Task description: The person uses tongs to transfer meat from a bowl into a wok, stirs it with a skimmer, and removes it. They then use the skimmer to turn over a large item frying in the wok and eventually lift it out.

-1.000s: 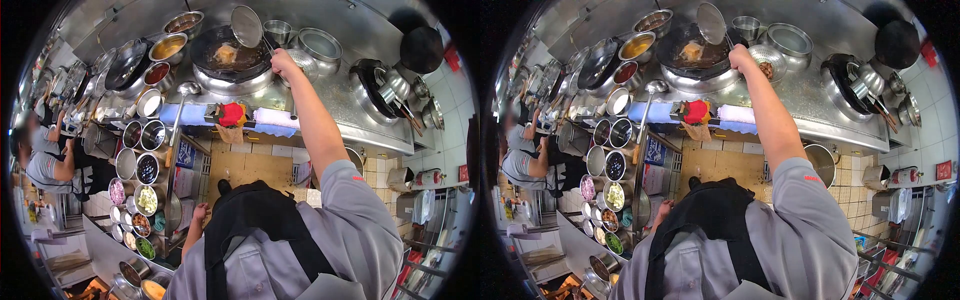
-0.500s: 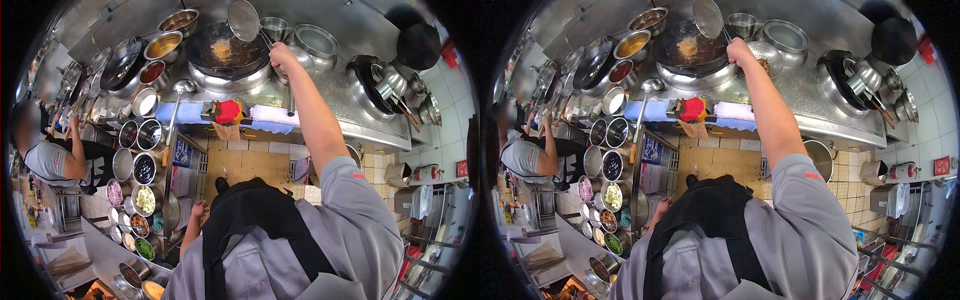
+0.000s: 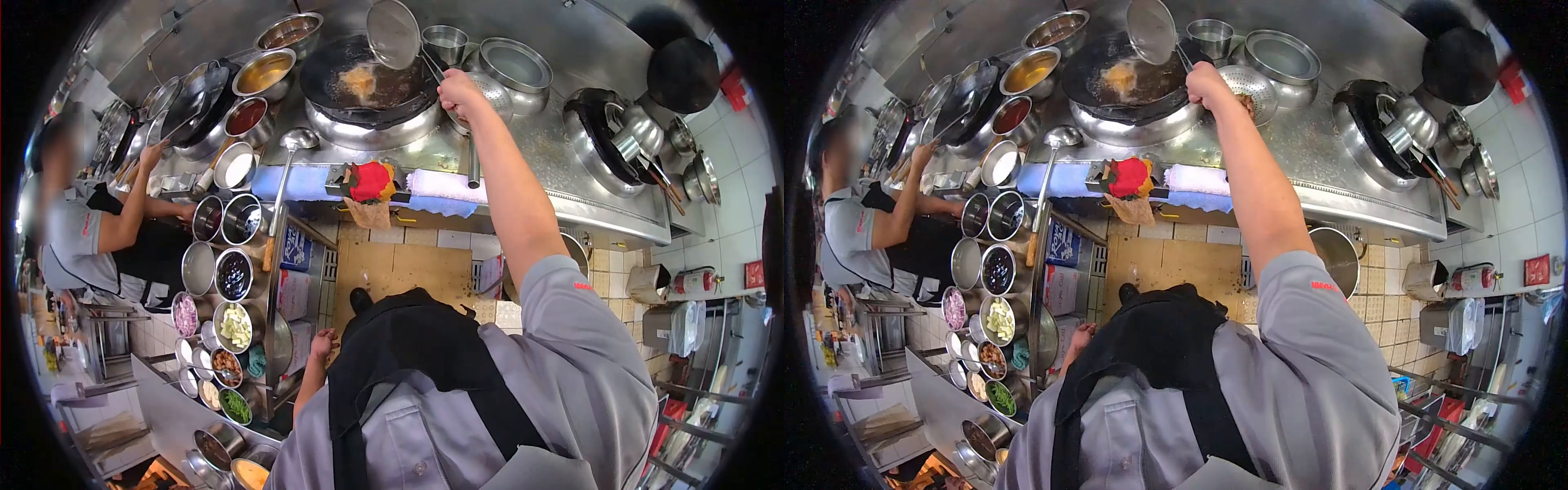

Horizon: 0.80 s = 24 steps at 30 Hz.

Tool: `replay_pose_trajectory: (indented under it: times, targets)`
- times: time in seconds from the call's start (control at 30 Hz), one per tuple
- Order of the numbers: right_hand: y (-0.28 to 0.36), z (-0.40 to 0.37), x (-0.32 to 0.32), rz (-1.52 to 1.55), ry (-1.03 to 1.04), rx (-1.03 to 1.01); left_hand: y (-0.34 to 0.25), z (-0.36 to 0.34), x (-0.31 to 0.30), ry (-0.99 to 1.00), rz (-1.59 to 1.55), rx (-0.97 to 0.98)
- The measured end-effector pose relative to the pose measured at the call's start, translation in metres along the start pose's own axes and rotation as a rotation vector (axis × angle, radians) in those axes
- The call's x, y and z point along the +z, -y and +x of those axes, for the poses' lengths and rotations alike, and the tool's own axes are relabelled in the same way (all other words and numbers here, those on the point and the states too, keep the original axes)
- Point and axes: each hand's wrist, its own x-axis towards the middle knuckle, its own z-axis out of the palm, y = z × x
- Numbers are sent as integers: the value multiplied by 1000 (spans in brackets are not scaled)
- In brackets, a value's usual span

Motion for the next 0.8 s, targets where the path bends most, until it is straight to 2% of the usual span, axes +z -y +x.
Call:
replay_pose_trajectory:
  times: [0.07,0.1,0.13,0.2,0.23,0.33,0.4,0.47,0.5,0.53,0.6,0.67,0.73,0.77,0.8]
  targets:
    - [-7,8,2,-394,-55,-49,0,4,-1,3,22,10]
    - [-9,7,4,-516,-88,-36,4,12,0,6,-16,15]
    - [-9,10,3,-515,-88,-38,10,19,0,9,-55,19]
    - [-11,15,0,-253,35,103,3,13,0,0,-43,25]
    - [-12,16,-6,-113,71,99,-2,10,0,-5,-31,33]
    - [2,-2,-6,44,59,74,18,29,0,25,-115,18]
    - [4,-2,-6,33,78,74,9,16,1,15,-47,22]
    - [0,4,-5,-146,-4,-81,1,10,0,2,21,33]
    - [-2,10,-4,-429,-45,-120,1,8,0,2,26,60]
    - [-7,13,-6,-428,-46,-123,0,8,0,2,30,87]
    - [-10,2,1,-604,-181,-179,-1,10,0,6,11,74]
    - [-15,16,-7,-550,-117,-131,1,12,1,8,-10,58]
    - [-25,43,-24,37,171,113,7,18,2,18,-81,36]
    - [-6,12,-11,-49,78,96,10,20,2,20,-81,33]
    - [2,7,-10,-49,74,101,13,22,2,25,-81,33]
